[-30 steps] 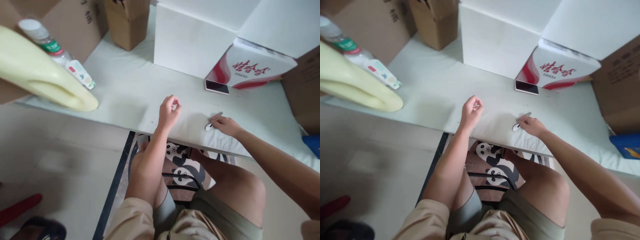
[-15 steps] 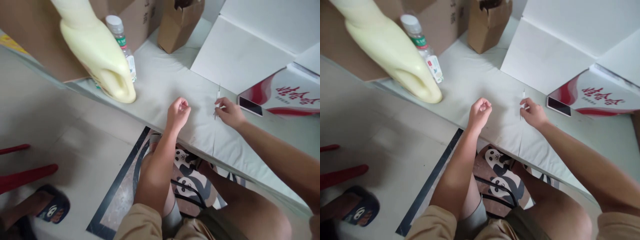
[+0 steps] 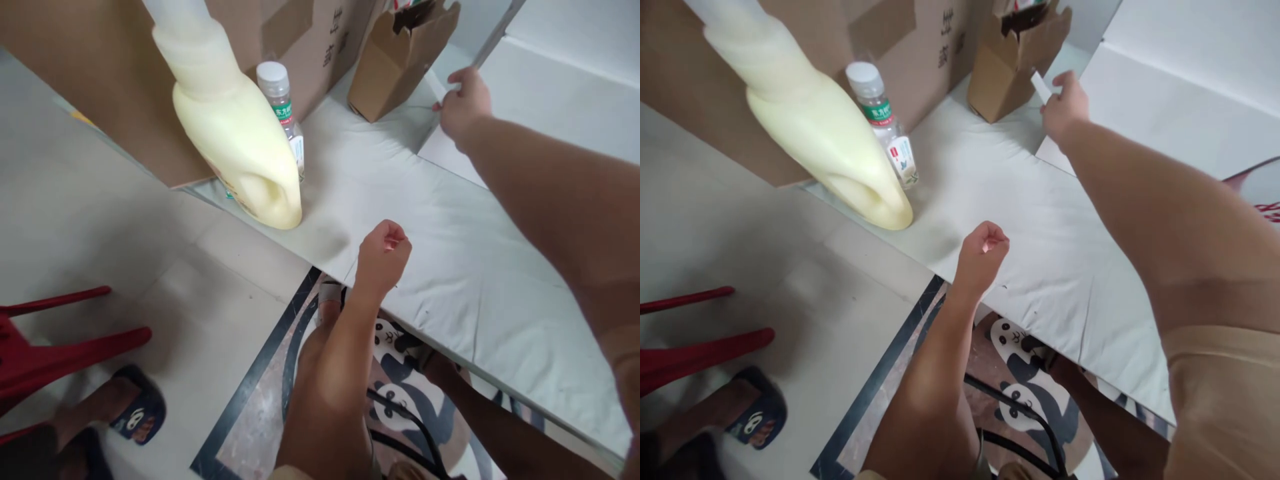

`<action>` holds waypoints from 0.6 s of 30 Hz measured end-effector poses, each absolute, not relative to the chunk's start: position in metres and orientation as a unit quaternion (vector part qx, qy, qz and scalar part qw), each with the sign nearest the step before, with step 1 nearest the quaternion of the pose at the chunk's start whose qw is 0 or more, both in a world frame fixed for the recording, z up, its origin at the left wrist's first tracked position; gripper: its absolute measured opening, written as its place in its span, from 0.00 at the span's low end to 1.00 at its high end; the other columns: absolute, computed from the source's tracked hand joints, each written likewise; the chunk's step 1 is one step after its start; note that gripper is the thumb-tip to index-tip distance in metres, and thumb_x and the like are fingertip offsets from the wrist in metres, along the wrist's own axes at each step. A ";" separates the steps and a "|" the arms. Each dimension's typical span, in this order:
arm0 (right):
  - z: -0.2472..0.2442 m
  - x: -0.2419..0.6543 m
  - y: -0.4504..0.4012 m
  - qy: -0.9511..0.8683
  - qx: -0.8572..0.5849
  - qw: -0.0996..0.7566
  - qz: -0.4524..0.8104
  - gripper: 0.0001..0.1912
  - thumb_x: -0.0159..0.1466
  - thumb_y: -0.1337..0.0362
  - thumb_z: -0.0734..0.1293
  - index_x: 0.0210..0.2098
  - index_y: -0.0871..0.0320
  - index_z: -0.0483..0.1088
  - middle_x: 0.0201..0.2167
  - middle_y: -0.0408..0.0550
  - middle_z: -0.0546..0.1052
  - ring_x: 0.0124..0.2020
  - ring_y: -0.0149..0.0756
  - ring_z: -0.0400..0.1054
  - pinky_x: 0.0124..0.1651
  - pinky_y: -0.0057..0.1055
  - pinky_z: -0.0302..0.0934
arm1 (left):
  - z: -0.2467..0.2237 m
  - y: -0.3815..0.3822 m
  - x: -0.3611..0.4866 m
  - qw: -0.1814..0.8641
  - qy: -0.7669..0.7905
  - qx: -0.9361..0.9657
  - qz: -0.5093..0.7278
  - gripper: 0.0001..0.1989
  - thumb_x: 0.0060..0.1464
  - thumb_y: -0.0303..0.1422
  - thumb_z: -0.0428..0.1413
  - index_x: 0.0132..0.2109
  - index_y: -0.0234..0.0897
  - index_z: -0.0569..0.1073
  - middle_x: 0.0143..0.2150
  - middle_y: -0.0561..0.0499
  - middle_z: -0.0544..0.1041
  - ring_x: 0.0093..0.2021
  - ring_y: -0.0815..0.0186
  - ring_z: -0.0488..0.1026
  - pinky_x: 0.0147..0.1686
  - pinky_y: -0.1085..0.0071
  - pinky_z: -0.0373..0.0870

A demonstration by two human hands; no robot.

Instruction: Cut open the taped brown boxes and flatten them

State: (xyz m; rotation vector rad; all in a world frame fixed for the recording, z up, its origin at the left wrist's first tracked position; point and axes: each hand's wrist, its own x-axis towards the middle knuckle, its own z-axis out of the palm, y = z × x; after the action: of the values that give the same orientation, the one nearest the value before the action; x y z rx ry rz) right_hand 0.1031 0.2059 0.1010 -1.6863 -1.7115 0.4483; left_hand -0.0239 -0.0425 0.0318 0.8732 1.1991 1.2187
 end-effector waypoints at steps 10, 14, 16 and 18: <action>0.105 0.081 0.243 -0.588 -0.703 0.359 0.175 0.20 0.67 0.78 0.58 0.55 0.67 0.71 0.39 0.47 0.81 0.26 0.20 0.62 0.38 0.28 0.56 | 0.028 -0.043 -0.035 0.607 0.480 0.360 0.522 0.07 0.51 0.23 0.56 0.30 0.39 0.68 0.30 0.55 0.72 0.34 0.69 0.68 0.42 0.66 0.67; 0.089 0.093 0.267 -0.597 -0.666 0.391 0.216 0.11 0.67 0.74 0.66 0.46 0.55 0.74 0.22 0.34 0.75 0.21 0.24 0.57 0.27 0.25 0.55 | 0.029 -0.045 -0.037 0.610 0.485 0.351 0.519 0.05 0.50 0.25 0.56 0.30 0.39 0.68 0.29 0.55 0.71 0.34 0.69 0.67 0.40 0.67 0.65; 0.082 0.100 0.277 -0.611 -0.632 0.408 0.246 0.11 0.66 0.77 0.68 0.42 0.54 0.74 0.17 0.30 0.70 0.19 0.25 0.55 0.22 0.24 0.52 | 0.030 -0.046 -0.035 0.615 0.478 0.349 0.521 0.04 0.50 0.26 0.56 0.30 0.39 0.68 0.30 0.55 0.71 0.35 0.69 0.68 0.40 0.68 0.65; 0.079 0.104 0.279 -0.620 -0.617 0.408 0.261 0.12 0.65 0.79 0.68 0.38 0.55 0.74 0.15 0.29 0.70 0.18 0.24 0.54 0.20 0.23 0.50 | 0.031 -0.046 -0.033 0.617 0.475 0.347 0.522 0.04 0.50 0.27 0.56 0.30 0.39 0.67 0.30 0.55 0.71 0.35 0.69 0.68 0.39 0.68 0.64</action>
State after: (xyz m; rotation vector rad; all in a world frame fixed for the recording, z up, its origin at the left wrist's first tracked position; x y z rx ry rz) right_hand 0.1044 0.2793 0.0791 -1.5541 -1.5633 0.6582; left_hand -0.0334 -0.0456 0.0305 0.7992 1.0946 1.2026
